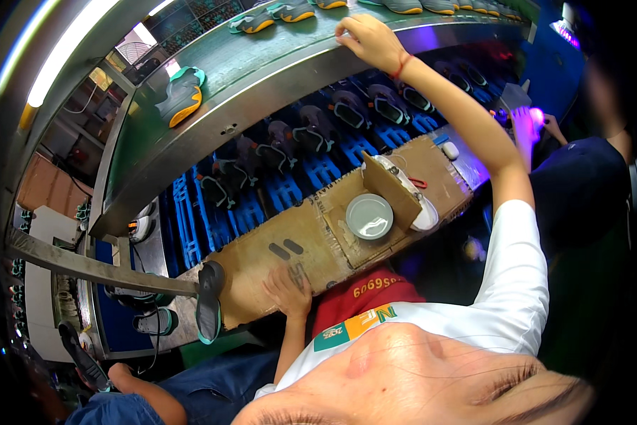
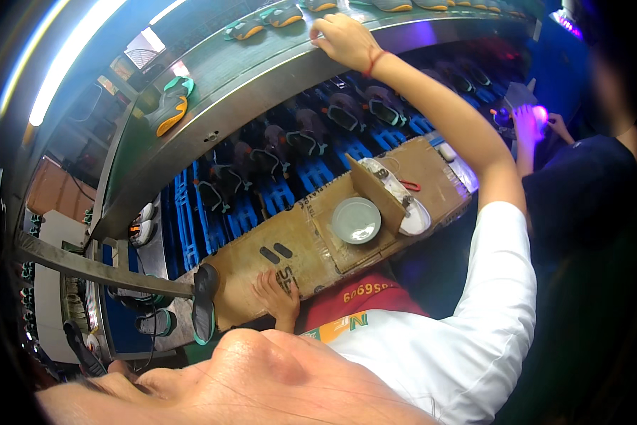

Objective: The person repeatedly wipes the soles and sides of dark-colored clogs with a small white cloth. They pick up each shoe from a nearby cardboard box, wipe it, and place it on a metal shelf above. The process is repeated for multiple shoes.

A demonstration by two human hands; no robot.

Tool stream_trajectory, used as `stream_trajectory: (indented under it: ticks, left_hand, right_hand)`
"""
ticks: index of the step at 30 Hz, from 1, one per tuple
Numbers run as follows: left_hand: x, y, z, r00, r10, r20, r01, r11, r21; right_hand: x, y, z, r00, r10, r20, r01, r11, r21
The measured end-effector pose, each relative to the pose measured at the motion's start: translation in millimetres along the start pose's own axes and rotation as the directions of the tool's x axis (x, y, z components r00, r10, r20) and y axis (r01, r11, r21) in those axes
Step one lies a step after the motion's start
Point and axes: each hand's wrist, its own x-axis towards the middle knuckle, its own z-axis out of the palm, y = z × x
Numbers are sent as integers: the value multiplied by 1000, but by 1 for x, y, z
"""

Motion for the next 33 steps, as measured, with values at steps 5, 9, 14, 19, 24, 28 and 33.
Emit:
stream_trajectory:
  ticks: [5,9,14,19,24,28,33]
  left_hand:
    - [4,3,-1,1000,11,9,-11,1000,-8]
    - [3,1,-1,999,7,48,-7,1000,2]
    - [8,5,-13,998,-35,58,35,999,9]
    - [5,2,-2,999,-9,42,9,1000,8]
    - [16,12,-15,987,-59,147,56,998,23]
    - [16,12,-11,978,-75,196,67,997,46]
    - [13,15,-8,988,-92,127,85,994,62]
  right_hand:
    - [68,58,83,966,-59,251,90,989,-114]
    - [98,84,132,843,-31,536,169,963,-209]
    - [118,100,154,719,-4,695,296,907,-300]
    - [115,155,162,706,-124,698,345,920,-186]
    - [104,195,131,636,-9,771,355,891,-283]
    - [95,257,139,638,213,740,266,841,-471]
    - [111,264,138,653,470,593,-184,859,-478]
